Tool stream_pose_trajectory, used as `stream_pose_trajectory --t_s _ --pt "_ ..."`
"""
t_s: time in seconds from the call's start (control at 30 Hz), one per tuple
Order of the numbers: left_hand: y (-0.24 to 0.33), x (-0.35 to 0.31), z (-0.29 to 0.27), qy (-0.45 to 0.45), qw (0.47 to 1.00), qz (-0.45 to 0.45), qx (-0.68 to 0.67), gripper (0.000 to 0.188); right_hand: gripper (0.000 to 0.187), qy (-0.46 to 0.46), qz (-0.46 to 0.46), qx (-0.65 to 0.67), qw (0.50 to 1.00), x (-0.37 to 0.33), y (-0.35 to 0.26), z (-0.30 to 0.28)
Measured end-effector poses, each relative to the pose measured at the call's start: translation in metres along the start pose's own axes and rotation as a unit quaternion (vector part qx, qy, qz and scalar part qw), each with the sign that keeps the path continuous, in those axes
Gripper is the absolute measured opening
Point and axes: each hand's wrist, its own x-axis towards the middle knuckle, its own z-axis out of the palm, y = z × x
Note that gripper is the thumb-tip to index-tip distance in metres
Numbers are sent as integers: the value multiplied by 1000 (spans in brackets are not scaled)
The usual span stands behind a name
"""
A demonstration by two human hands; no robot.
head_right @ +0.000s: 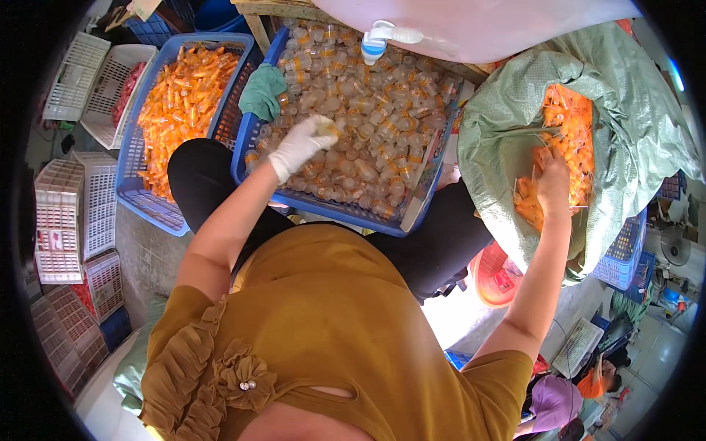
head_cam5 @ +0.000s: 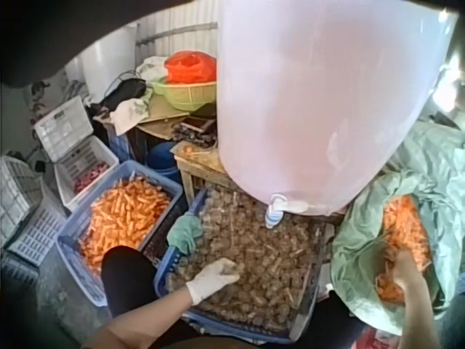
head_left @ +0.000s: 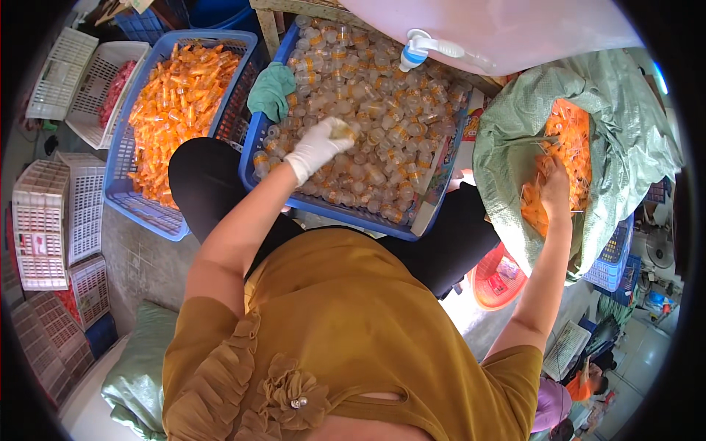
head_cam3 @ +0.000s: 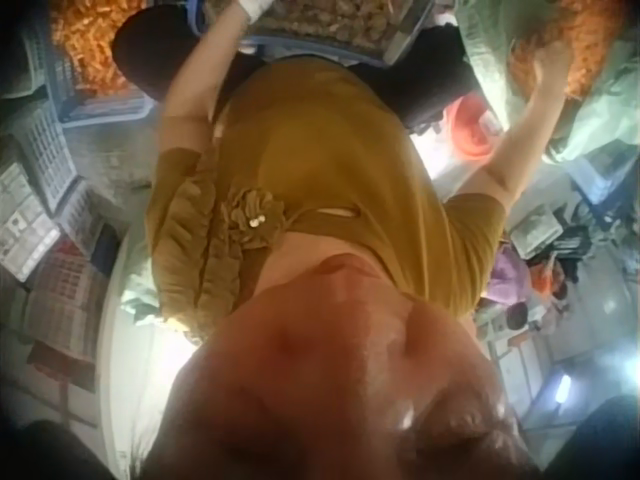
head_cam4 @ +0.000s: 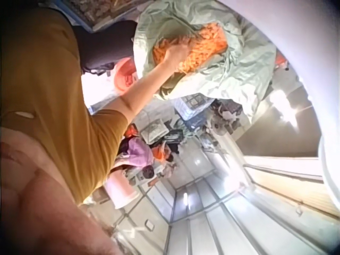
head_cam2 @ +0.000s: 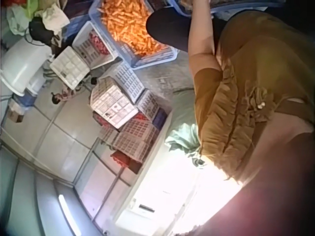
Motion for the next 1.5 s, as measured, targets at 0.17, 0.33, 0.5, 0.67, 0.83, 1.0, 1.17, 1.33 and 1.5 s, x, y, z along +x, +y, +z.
stream_pose_trajectory --t_s 0.17,0.33,0.5,0.67,0.83,1.0,1.17,1.33,1.5 --pt "95 -19 -7 3 988 82 -132 36 30 117 42 183 975 21 -42 -51" --pt "124 -10 14 7 968 163 -191 47 21 169 54 467 866 46 -147 -123" --pt "119 -9 20 42 963 198 -180 50 26 101 -124 628 762 73 -238 -137" --pt "125 -8 31 54 956 161 -240 51 26 117 -119 644 747 119 -257 -107" --pt "122 -3 33 51 952 163 -254 50 27 46 -93 693 714 119 -263 -73" --pt "119 1 32 59 952 184 -237 50 29 80 -63 714 693 121 -260 -72" --pt "124 0 33 52 949 178 -254 51 29 47 -73 740 667 118 -260 -64" --pt "123 1 31 51 951 182 -244 51 30 50 -78 741 665 120 -258 -60" --pt "126 1 33 69 954 184 -228 51 33 83 -77 757 644 115 -254 -67"
